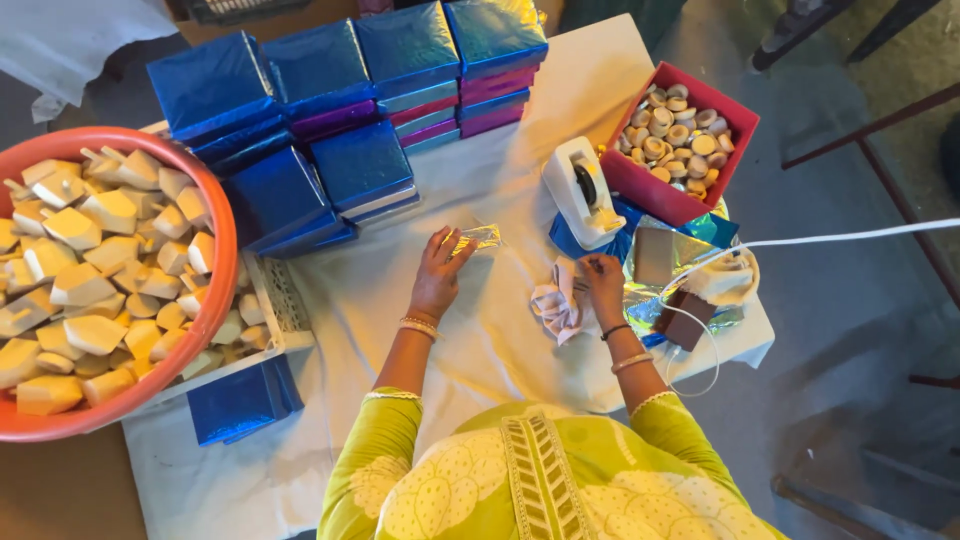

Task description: The person wraps small rectangular boxes in shiny metallic paper using a hot glue gun to secure the edges. They fold the paper around the boxes, apply glue to the seams, and place the finished items on a stack of similar wrapped boxes on the table.

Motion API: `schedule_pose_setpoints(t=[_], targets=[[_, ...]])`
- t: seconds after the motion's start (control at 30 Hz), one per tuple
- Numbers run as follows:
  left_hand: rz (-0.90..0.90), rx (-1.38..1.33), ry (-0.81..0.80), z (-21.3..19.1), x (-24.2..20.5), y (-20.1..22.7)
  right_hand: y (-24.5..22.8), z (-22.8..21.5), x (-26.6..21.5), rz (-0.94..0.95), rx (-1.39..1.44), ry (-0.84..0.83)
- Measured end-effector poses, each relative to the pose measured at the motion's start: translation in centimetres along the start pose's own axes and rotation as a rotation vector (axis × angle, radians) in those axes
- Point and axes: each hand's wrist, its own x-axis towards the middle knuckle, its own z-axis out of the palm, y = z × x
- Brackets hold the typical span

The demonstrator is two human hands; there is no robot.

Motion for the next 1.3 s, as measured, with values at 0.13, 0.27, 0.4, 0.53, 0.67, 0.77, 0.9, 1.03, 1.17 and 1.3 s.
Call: schedule_pose_setpoints(t=[0.13, 0.27, 0.4, 0.53, 0.67, 0.77, 0.9, 1.03, 1.17, 1.3], targets=[[0.003, 0.012, 0.000, 0.0, -0.3, 0.2, -6.0, 3.4, 2.0, 0.247, 0.222, -0.123], [0.014, 0.008, 0.004, 0.1, -0.2, 0.0, -12.8, 7.3, 3.7, 0.260, 0.288, -0.258], [0.019, 0.006, 0.004, 0.4, -0.5, -0.2, -15.1, 10.6, 4.4, 0.150, 0.246, -0.361], [0.013, 0.007, 0.004, 0.3, -0.4, -0.1, -16.1, 11.8, 5.2, 0.041, 0.185, -0.380], [0.009, 0.005, 0.005, 0.5, -0.3, -0.2, -18.1, 11.6, 5.9, 0.082, 0.024, -0.423], [0.006, 0.008, -0.003, 0.6, -0.4, -0.2, -19.2, 11.4, 5.9, 0.086, -0.091, -0.438], [0.014, 0.011, -0.004, 0.7, -0.6, -0.4, -21.3, 10.5, 6.2, -0.012, -0.187, -0.437], [0.026, 0.015, 0.004, 0.6, -0.5, -0.4, -20.1, 10.0, 6.5, -0.025, -0.233, -0.457], [0.029, 0.006, 0.012, 0.7, -0.7, -0.6, -18.7, 9.8, 6.3, 0.050, -0.050, -0.515], [-0.012, -0.084, 0.046, 0.7, -0.6, -0.4, -16.7, 9.8, 6.7, 0.255, 0.239, -0.616]])
